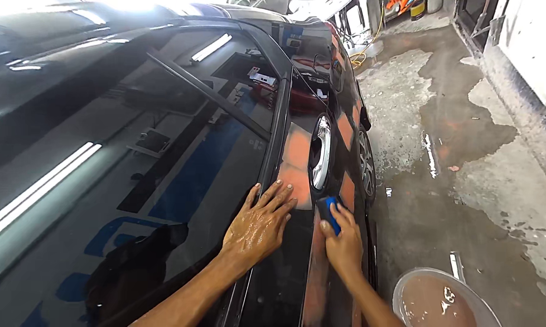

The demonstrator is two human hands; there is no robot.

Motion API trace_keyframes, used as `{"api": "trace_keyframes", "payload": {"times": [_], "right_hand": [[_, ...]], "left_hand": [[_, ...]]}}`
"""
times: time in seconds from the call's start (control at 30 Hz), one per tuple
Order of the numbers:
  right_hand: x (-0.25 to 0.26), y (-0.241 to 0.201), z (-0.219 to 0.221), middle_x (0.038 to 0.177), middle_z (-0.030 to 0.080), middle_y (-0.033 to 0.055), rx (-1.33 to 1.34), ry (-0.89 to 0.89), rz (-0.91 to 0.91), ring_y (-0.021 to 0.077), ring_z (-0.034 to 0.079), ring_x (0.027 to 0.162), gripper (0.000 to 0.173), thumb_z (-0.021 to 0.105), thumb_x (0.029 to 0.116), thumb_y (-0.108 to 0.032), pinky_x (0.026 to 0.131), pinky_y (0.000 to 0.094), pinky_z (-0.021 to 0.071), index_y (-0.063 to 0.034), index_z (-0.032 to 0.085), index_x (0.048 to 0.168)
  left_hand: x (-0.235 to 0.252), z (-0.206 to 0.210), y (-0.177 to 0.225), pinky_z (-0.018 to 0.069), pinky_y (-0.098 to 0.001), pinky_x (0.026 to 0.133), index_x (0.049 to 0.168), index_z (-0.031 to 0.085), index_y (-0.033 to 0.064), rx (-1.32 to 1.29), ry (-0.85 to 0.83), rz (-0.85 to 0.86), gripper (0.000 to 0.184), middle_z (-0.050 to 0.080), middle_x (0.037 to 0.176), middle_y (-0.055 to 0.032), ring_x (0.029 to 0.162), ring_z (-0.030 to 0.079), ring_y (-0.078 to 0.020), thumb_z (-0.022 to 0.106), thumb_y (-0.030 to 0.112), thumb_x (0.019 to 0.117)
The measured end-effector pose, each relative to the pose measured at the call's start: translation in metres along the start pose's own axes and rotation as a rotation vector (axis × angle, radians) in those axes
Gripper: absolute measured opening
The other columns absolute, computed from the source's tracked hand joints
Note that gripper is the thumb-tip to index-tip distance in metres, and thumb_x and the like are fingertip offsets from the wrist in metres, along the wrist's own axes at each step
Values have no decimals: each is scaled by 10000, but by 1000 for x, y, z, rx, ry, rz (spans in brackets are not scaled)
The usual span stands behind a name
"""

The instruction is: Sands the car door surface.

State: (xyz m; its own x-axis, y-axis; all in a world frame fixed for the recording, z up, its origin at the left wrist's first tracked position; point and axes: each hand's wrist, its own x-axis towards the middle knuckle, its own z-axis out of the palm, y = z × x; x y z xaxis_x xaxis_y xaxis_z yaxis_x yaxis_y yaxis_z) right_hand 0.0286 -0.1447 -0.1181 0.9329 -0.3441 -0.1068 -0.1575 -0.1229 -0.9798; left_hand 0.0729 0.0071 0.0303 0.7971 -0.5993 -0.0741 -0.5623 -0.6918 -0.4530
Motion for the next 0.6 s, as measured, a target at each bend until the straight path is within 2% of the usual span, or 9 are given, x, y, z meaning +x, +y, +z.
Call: {"api": "trace_keyframes", "payload": {"times": [0.07,0.13,0.2,0.27,0.37,0.43,0.5,0.53,0.6], "right_hand": [[7,-6,-3,1510,533,74,-11,-45,71,325,556,1288,421,614,996,-312,1050,530,437,-193,645,1399],[-26,-8,-4,1498,537,125,35,-36,-14,345,547,1320,449,600,969,-304,1055,556,453,-149,652,1388],[-55,-3,-1,1488,553,125,108,0,-90,354,575,1287,465,622,931,-287,1008,574,472,-143,668,1371],[-35,5,1,1476,570,108,83,26,-115,345,596,1261,449,615,935,-288,985,571,480,-151,678,1358],[15,10,1,1503,549,86,61,-25,38,321,553,1324,425,618,996,-289,1082,540,426,-153,642,1398],[-17,11,1,1506,541,123,54,-14,-24,332,533,1360,440,595,988,-288,1112,556,417,-113,645,1388],[-85,11,-4,1475,557,186,102,-3,-151,386,606,1263,458,638,947,-261,1017,590,471,-53,663,1354],[-108,14,-6,1464,564,197,141,-10,-170,387,642,1182,457,671,934,-258,958,575,495,-42,675,1337],[-98,18,-6,1485,555,158,176,-24,-153,348,614,1230,464,662,940,-296,1002,556,473,-76,674,1349]], "left_hand": [[-1,-1,1,186,-564,1248,1403,635,278,-8,-8,-4,445,455,1591,74,1549,274,-198,359,353,1061],[1,-2,1,182,-570,1249,1401,637,279,-22,-7,-10,444,456,1591,69,1548,275,-203,361,356,1062],[2,-1,0,196,-577,1241,1388,648,278,-20,8,-10,444,474,1579,65,1541,295,-208,357,357,1062],[3,-1,0,198,-568,1243,1399,638,274,-8,8,-9,455,471,1580,75,1541,294,-199,343,361,1065],[0,-1,1,183,-547,1252,1440,600,243,9,-18,-18,475,441,1599,90,1549,269,-177,329,363,1069],[0,-2,2,171,-537,1258,1463,578,225,7,-22,-20,492,429,1607,93,1552,260,-168,314,365,1073],[1,-1,2,182,-540,1254,1452,589,220,2,3,-20,498,453,1592,87,1544,283,-172,301,369,1074],[0,-1,2,187,-540,1251,1445,595,222,0,8,-22,499,461,1586,86,1541,291,-174,296,371,1075],[1,-1,1,204,-541,1246,1440,600,226,7,21,-20,497,472,1579,86,1534,308,-174,296,371,1075]]}}
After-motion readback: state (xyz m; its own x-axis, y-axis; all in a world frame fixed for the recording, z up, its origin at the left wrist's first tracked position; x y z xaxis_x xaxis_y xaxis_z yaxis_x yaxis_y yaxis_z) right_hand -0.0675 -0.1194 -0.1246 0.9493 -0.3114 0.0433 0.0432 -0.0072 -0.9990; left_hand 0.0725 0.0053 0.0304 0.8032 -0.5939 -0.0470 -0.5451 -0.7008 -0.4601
